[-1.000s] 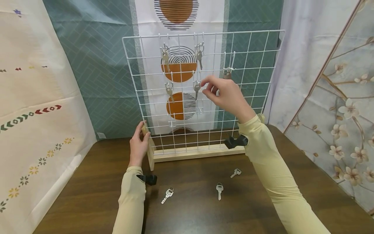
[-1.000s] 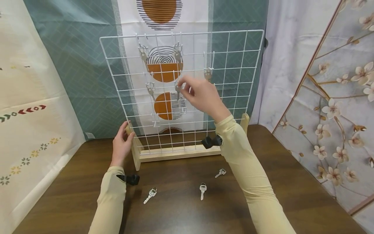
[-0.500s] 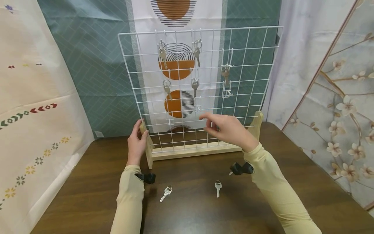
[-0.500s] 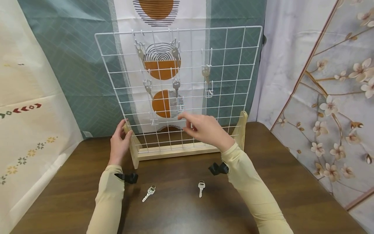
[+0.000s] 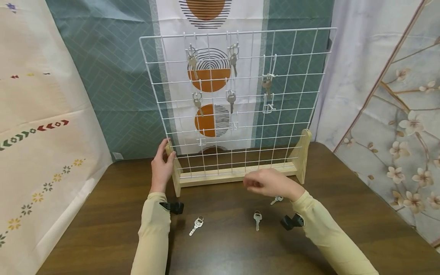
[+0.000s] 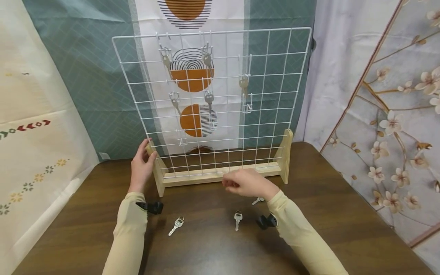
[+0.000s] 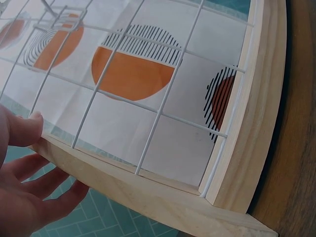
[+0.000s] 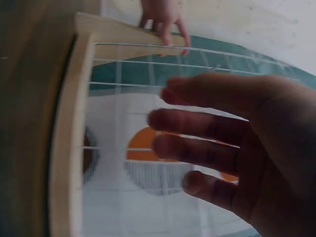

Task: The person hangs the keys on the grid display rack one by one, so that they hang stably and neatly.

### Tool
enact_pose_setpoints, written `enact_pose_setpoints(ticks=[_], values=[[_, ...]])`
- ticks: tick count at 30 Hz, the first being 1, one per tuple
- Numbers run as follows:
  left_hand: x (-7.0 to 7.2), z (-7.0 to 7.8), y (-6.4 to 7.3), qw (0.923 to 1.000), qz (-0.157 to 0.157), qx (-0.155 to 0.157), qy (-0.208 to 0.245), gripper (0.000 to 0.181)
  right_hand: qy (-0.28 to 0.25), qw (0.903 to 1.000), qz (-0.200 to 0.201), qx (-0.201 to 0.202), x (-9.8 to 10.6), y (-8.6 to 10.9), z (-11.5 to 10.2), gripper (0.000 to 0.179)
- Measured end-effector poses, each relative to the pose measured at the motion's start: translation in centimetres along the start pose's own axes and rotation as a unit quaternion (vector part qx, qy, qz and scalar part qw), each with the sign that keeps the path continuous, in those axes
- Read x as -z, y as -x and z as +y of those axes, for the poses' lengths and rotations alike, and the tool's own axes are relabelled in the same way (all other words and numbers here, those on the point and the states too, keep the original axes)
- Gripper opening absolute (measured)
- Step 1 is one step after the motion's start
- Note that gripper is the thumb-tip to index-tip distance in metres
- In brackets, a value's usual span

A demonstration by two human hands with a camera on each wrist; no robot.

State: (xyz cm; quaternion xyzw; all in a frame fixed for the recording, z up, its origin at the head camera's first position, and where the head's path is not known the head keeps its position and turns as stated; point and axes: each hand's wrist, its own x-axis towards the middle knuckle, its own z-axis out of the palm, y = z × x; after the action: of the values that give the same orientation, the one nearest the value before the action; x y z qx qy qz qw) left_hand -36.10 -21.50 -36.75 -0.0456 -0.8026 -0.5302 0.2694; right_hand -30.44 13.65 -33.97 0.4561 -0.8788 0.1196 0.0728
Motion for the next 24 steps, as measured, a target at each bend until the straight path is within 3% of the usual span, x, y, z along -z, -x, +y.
enact_pose_setpoints(ticks=[5, 11, 18, 24], values=[[-0.2, 0.1, -0.1, 1.0000, -0.002, -0.006, 0.003, 0.053, -0.028, 0.9967, -0.076, -0.011, -1.7, 1.3, 0.6, 0.007], [-0.2, 0.0, -0.2, 1.0000, -0.003, -0.004, 0.002, 0.053, -0.021, 0.9888, -0.140, -0.046, -3.5, 1.9, 1.0, 0.017], [0.0, 0.0, 0.0, 1.0000, -0.001, -0.004, -0.008, 0.052, -0.024, 0.9821, -0.175, -0.066, -5.2, 1.7, 1.0, 0.021], [0.0, -0.1, 0.1, 0.9999, -0.002, -0.001, -0.013, 0.054, -0.021, 0.9820, -0.177, -0.063, -6.1, 1.6, 1.2, 0.021]])
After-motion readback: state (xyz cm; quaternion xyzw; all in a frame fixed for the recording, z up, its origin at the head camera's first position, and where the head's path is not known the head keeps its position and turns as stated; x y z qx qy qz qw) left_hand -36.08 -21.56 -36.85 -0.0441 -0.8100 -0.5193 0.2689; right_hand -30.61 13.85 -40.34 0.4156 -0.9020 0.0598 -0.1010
